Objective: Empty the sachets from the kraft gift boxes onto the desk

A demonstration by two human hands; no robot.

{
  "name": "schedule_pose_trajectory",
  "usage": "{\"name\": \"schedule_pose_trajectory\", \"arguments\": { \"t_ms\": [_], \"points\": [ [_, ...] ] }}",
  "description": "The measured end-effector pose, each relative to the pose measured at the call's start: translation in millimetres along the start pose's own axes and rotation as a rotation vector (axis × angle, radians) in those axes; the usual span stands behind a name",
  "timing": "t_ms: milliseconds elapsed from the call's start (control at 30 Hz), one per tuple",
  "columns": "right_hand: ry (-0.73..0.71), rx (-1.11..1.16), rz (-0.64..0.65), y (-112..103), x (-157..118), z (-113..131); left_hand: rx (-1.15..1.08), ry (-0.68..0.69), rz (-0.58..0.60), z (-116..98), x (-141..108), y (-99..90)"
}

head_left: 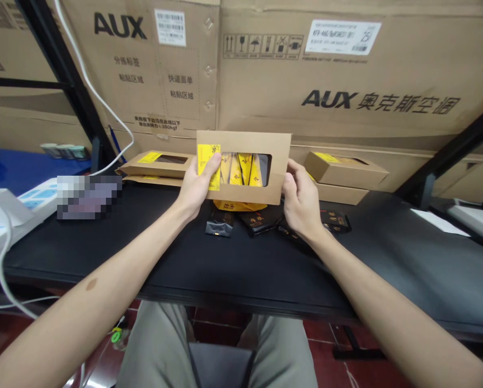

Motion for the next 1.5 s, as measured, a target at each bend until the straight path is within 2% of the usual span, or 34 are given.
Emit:
{"name": "schedule_pose_trajectory", "arguments": {
  "t_ms": [333, 500, 633, 767, 900, 1000, 1100, 1333, 1500],
  "points": [
    [-0.013, -0.144, -0.121, -9, 1, -10, -0.026, 0.007, -0.001, 0, 3, -2.8],
    [-0.015, -0.108, -0.147, -15, 6, -21, -0.027, 0.020, -0.074, -1, 7, -7.6],
    [-0.175, -0.111, -0.206, -14, 4, 3, -0.027, 0.041, -0.167, 0, 12, -14.4],
    [-0.263, -0.056, -0.079, 2, -3, 27, -0.007, 0.081, -0.220, 1, 14, -15.9],
    [-0.159, 0.023, -0.016, 14, -5, 15, 0.017, 0.110, -0.158, 3, 12, -9.7],
    [-0.022, 0.089, -0.014, 15, -5, 1, 0.030, 0.116, -0.092, 3, 9, -4.7],
    [0.056, 0.045, -0.006, 13, -5, 0, 0.031, 0.099, -0.030, 4, 6, -2.2],
    [-0.006, -0.049, -0.081, 3, 1, 13, -0.025, 0.015, 0.117, 3, 3, -1.2],
    [-0.004, 0.006, -0.114, 0, 2, 7, 0.053, 0.082, 0.163, -2, 5, -3.7]
  ]
}}
Point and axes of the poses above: each hand's wrist, its own x-axis towards the middle knuckle, its own y-axis out of the palm, z = x × y, the point moved 3 cm from there along x, towards the middle knuckle, and after that the axes turned 12 degrees about x, right-handed, at the moved point
